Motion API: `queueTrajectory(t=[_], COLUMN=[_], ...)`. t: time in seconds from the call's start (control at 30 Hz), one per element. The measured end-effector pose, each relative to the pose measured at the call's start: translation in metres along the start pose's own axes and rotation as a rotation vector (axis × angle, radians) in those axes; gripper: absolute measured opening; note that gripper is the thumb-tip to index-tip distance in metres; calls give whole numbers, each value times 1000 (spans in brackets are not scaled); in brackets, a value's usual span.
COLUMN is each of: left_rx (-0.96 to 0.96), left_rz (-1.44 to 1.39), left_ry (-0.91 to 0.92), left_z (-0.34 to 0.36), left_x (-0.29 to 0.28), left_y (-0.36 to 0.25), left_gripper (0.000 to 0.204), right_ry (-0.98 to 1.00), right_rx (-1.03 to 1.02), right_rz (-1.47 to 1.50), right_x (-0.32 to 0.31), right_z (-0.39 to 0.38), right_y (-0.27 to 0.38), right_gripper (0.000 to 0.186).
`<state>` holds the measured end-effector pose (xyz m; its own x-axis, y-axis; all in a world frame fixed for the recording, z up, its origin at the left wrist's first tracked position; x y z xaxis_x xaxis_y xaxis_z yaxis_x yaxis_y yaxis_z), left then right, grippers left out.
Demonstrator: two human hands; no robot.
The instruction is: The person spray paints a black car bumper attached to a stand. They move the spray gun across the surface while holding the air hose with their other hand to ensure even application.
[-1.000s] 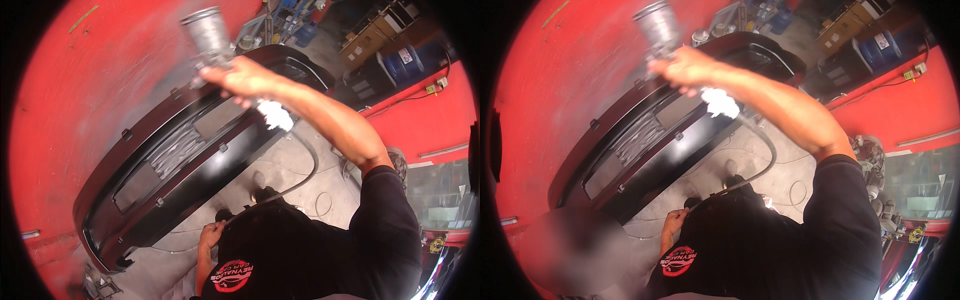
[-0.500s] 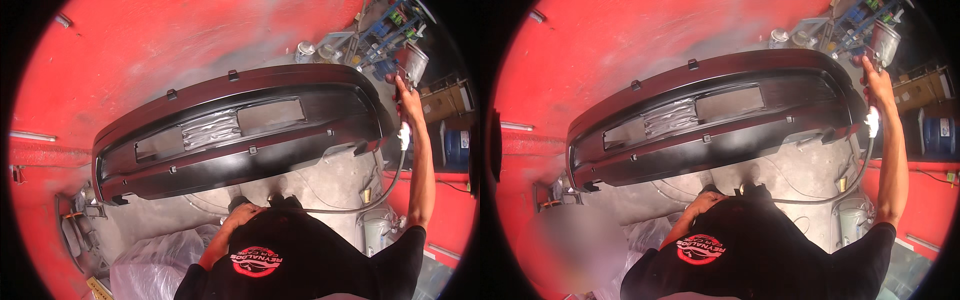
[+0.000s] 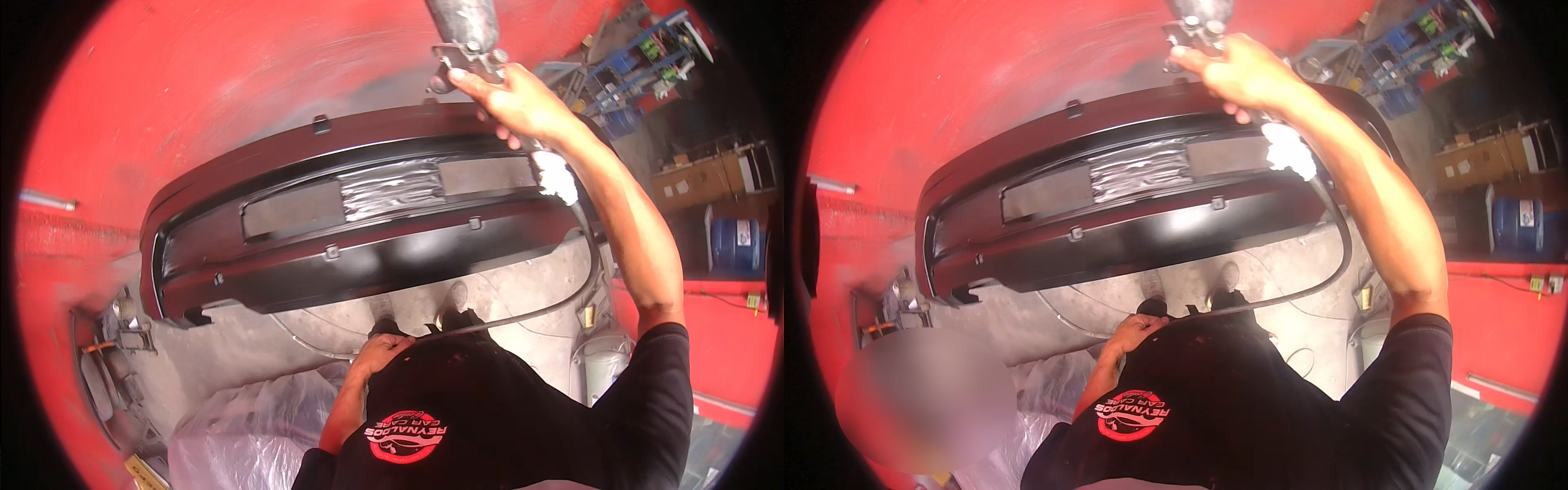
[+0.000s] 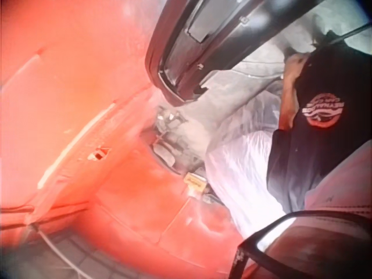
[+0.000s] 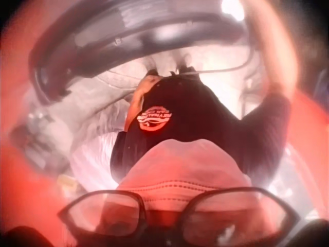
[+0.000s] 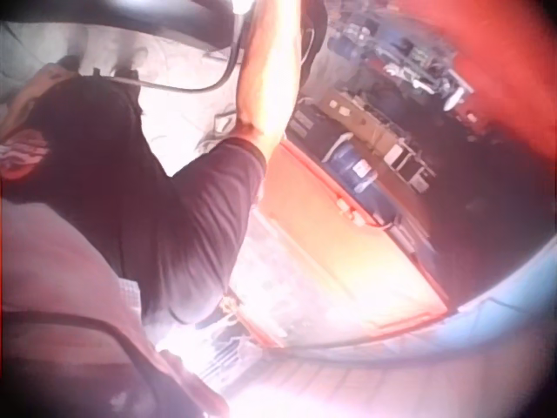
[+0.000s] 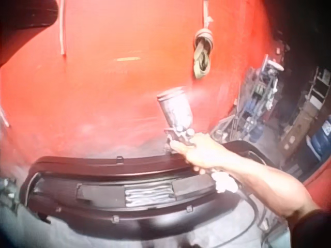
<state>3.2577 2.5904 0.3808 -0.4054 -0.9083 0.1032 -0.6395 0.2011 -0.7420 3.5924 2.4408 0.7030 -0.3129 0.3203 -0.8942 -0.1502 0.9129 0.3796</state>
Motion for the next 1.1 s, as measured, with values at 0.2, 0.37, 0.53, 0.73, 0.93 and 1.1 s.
queueTrajectory(t=[0.2,0.37,0.53,0.73,0.93,1.1], left_rx=[75,57,80,74,178,125], left_rz=[-29,-63,-191,-309,-186,-27], left_ry=[-136,-213,-291,-253,-68,168], left_z=[-29,-51,-65,-57,-37,0], left_x=[-17,-23,-23,-24,-33,-31], left_y=[36,50,60,71,47,40], left_gripper=[52,54,51,48,45,46], right_ry=[93,171,220,138,125,-63], right_rx=[-215,-377,-485,-402,-37,177], right_rz=[-16,52,182,60,-63,-108], right_x=[45,67,60,46,23,-31], right_z=[2,4,0,23,36,9], right_y=[122,198,239,211,111,6], right_gripper=[54,58,57,52,47,52])
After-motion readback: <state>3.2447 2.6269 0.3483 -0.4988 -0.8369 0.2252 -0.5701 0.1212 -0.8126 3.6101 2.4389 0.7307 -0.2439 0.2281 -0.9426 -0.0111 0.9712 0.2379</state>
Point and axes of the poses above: each hand's wrist, its own z-axis towards the middle knuckle, its own x-axis out of the palm, y = z × x, the point moved 4 cm from there along z, towards the middle knuckle, and after that the axes turned 13 degrees about -z, right-handed, at the moved point
